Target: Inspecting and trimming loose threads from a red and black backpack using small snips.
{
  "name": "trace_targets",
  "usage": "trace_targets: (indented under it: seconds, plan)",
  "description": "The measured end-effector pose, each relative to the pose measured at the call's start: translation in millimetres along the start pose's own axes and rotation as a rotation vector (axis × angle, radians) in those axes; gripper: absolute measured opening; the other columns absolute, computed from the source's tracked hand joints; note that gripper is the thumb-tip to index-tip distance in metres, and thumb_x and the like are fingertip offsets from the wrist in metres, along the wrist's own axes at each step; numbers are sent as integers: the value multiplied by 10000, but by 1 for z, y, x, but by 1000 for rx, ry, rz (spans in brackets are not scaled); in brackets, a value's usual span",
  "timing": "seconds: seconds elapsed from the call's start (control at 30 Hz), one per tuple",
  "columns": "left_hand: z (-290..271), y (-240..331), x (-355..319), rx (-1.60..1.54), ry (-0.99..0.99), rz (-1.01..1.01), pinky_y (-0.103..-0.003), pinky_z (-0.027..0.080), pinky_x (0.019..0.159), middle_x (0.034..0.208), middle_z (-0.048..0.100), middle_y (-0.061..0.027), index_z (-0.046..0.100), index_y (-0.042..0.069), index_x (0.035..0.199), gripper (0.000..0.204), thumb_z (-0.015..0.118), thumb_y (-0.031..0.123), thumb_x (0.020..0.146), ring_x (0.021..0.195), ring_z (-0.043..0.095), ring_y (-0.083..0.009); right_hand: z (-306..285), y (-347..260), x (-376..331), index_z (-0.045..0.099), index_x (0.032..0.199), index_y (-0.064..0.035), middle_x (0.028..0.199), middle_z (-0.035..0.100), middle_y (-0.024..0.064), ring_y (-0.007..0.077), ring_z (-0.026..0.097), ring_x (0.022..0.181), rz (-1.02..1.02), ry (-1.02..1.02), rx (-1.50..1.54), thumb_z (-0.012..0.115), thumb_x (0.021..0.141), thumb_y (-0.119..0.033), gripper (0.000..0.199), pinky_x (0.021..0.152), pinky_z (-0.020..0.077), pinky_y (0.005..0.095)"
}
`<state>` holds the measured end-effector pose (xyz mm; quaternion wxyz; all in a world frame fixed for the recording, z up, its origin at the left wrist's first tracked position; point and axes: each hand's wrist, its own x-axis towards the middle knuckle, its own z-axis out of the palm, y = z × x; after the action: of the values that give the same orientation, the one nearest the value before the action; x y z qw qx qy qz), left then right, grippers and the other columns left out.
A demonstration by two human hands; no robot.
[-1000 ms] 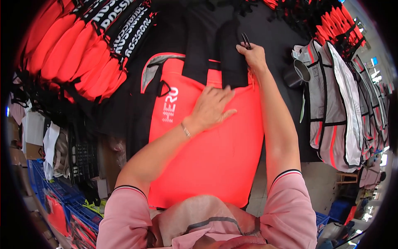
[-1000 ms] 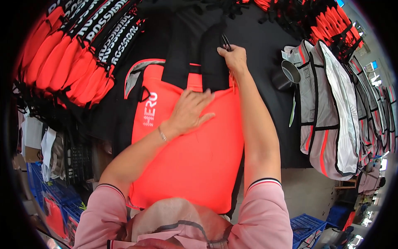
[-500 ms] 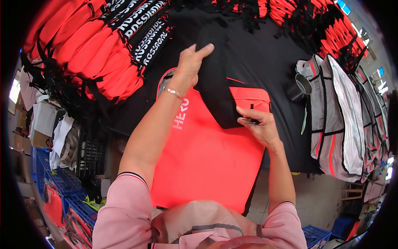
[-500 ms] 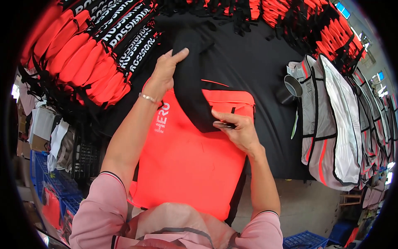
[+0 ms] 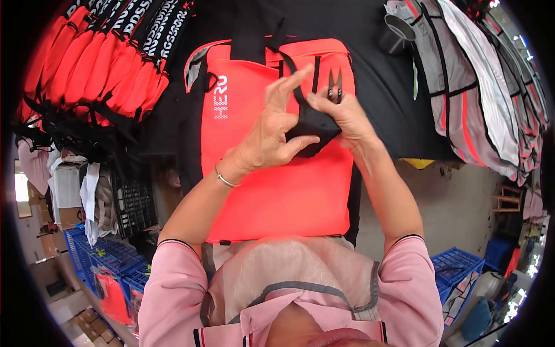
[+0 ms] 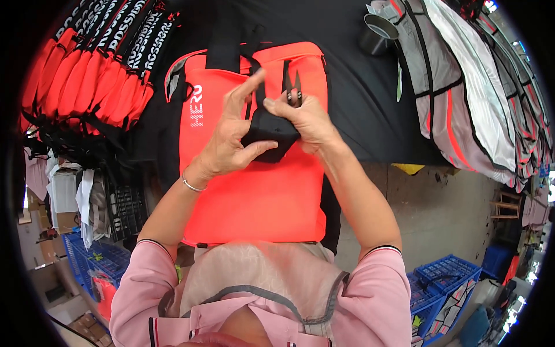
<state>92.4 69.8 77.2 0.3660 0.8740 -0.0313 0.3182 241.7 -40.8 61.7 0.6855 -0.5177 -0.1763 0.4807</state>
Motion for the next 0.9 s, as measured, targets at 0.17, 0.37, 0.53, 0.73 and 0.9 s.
trace_targets:
  seconds: [0.17, 0.37, 0.53, 0.73, 0.9]
  plan:
    - [12, 0, -27, -45, -99, -4, -485, 335, 1121, 1334, 600, -101, 752, 64, 917, 239, 819, 44, 688, 1303, 477, -299, 5, -2, -31, 680, 971, -5, 813, 609, -5, 77, 581, 752, 41, 18, -327, 690, 921, -217, 219, 688, 463, 240]
    - [20, 1, -44, -227, 17, -196, -309, 568, 860, 1176, 685, -98, 738, -8, 918, 188, 775, -28, 735, 1004, 686, -228, -21, -2, -73, 650, 1224, -31, 944, 626, 78, 114, 587, 842, -406, 225, -688, 602, 984, -186, 291, 767, 479, 269]
    - [22, 11, -48, -359, -9, -340, -293, 585, 798, 1161, 691, -113, 733, -11, 961, 195, 737, -50, 770, 933, 706, -217, -17, -2, -105, 671, 972, 8, 812, 622, 71, 126, 568, 688, -469, 188, -883, 707, 899, -108, 141, 639, 467, 256]
    - [24, 8, -50, -344, -7, -311, -292, 583, 800, 1149, 697, -99, 730, 2, 998, 210, 712, -53, 796, 932, 706, -209, -11, -1, -101, 664, 928, 18, 810, 615, 62, 128, 547, 690, -514, 102, -943, 736, 866, -95, 148, 622, 441, 264]
    - [23, 9, -50, -331, -4, -276, -287, 580, 802, 1156, 696, -88, 732, 8, 1007, 228, 717, -56, 789, 934, 704, -201, -10, 1, -94, 661, 923, 22, 800, 602, 43, 102, 520, 695, -527, 56, -950, 724, 876, -74, 124, 628, 425, 247]
